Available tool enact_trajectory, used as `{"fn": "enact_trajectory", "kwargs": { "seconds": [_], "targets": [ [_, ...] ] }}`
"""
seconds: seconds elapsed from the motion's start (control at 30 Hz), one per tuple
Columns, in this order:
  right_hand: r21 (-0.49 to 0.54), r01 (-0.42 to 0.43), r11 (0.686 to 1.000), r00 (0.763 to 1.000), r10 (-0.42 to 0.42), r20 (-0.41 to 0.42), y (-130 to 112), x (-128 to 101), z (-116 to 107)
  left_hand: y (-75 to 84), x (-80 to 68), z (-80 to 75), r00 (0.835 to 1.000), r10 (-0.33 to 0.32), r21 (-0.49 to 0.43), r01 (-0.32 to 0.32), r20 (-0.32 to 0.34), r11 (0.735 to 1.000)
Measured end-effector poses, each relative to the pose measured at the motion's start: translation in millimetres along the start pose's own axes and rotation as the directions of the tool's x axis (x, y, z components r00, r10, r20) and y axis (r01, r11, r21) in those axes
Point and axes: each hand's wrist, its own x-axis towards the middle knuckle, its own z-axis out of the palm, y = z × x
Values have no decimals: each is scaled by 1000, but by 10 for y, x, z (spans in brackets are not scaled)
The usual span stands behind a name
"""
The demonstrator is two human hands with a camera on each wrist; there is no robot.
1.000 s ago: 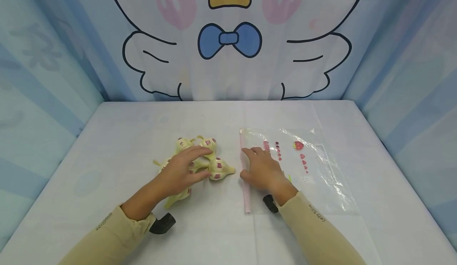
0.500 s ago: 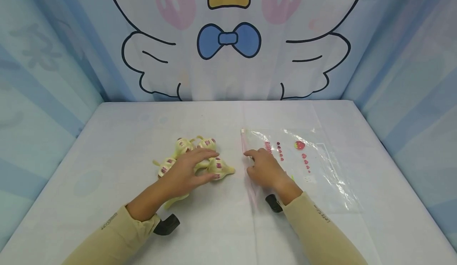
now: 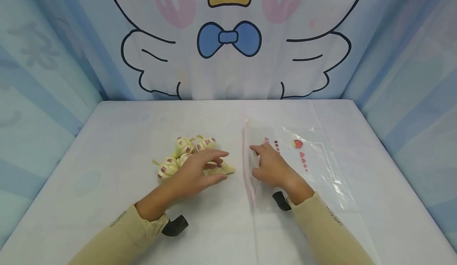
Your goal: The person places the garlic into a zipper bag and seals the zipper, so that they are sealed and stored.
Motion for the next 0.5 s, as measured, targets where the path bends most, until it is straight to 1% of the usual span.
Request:
{"fn": "enact_trajectory", "kwargs": {
  "seconds": [0.07, 0.13, 0.3, 0.37, 0.5],
  "targets": [
    [30, -30, 999, 999, 29, 24, -16, -28, -44, 6, 30, 22, 1000, -22, -1, 22, 10, 1000],
    [39, -44, 998, 999, 43, 32, -22, -51, -78, 11, 66, 45, 998, -56, 3, 56, 29, 998],
    [-11, -3, 1000, 1000, 3, -13, -29, -104, -126, 43, 199, 83, 987, -148, 2, 148, 66, 989],
    [-19, 1, 1000, 1000, -1, -24, -36, -123, -141, 56, 264, 98, 984, -166, -18, 168, 67, 986],
    [-11, 6, 1000, 1000, -6, -25, -53, -148, -167, 68, 371, 150, 983, -176, -63, 180, 53, 982]
  ]
}}
